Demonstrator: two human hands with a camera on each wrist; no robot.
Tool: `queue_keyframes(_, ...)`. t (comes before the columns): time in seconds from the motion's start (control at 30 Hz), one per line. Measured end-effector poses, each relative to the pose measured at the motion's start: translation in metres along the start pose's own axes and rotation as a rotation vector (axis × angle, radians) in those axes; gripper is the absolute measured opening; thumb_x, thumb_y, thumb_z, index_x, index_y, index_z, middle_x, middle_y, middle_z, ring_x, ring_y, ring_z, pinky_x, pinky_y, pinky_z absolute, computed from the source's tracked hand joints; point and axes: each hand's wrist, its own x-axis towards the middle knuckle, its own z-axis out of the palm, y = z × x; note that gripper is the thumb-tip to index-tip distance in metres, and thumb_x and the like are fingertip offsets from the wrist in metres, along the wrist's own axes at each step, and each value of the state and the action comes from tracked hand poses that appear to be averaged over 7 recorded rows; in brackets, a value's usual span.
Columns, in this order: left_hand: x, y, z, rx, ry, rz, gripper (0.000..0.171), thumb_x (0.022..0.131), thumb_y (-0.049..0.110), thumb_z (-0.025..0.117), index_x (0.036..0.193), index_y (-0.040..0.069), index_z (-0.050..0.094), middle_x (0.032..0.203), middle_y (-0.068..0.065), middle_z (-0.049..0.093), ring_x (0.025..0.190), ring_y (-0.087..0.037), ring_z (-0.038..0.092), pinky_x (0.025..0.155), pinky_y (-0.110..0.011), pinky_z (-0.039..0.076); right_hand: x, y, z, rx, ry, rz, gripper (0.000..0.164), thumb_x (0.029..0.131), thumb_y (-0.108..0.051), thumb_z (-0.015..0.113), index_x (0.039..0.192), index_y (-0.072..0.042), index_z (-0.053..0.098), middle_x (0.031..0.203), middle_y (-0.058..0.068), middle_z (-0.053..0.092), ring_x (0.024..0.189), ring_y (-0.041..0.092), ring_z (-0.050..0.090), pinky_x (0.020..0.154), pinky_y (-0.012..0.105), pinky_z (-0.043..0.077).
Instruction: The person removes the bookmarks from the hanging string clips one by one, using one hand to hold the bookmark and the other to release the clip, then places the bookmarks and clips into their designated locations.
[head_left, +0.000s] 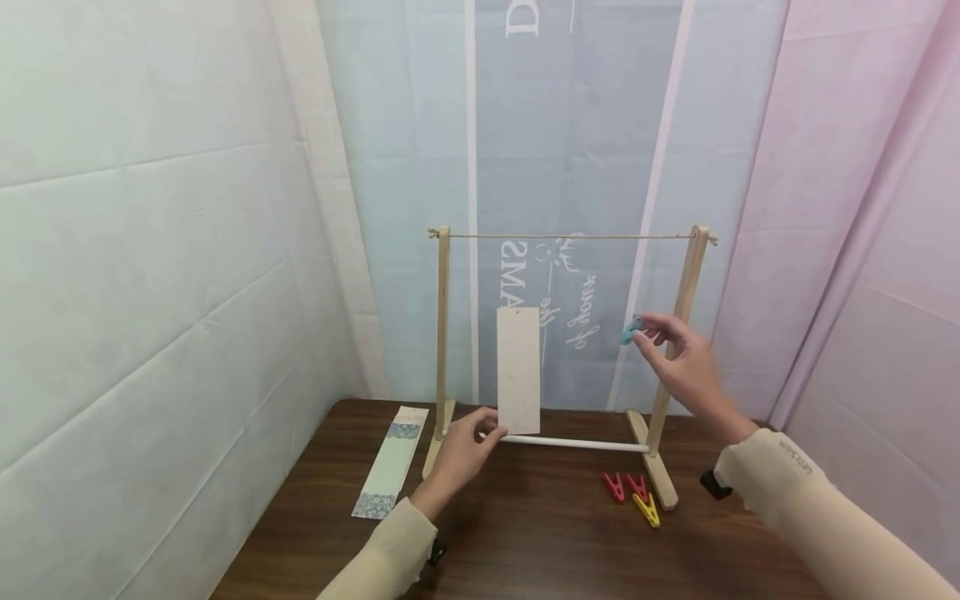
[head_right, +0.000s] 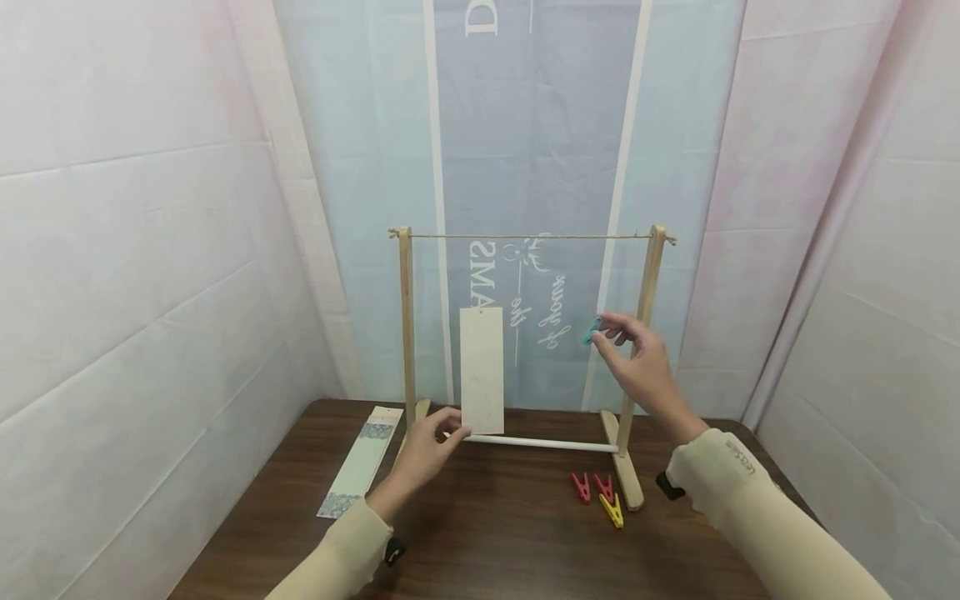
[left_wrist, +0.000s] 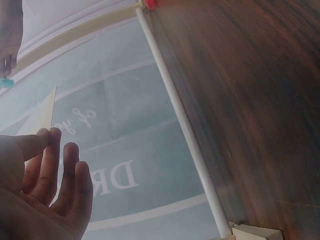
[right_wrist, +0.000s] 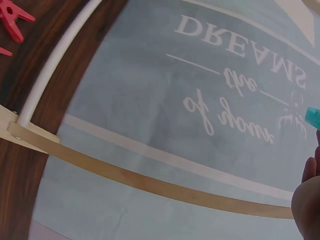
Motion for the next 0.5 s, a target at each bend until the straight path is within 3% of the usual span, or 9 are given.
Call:
queue_keyframes(0.3,-0.008,-0.002,-0.008,0.010,-0.028,-0.057,0.016,0.101,0.023,0.078,0.115,0.014,0.076,0.095,0.005,0.079,0.093,-0.012,0.071,0.082,-0.042,0.062,-0.017,-0.004,0.005,-0.016,-0.039,0.059,0.029,0.096,0.010,0.073,0.125,0.011,0.069,0.102,0.020,0.070,0.090,0.013,0.058,0.075,0.013,0.043)
queue_keyframes(0.5,-0.013,-0.003,-0.013,0.014,-0.027,-0.051,0.016,0.100,0.023,0.079,0.114,0.014,0.076,0.094,0.005,0.079,0.094,-0.015,0.072,0.083,-0.044,0.061,-0.029,0.020,0.008,0.032,-0.043,0.054,0.033,0.094,0.014,0.073,0.126,0.011,0.069,0.110,0.025,0.071,0.093,0.012,0.060,0.080,0.012,0.046)
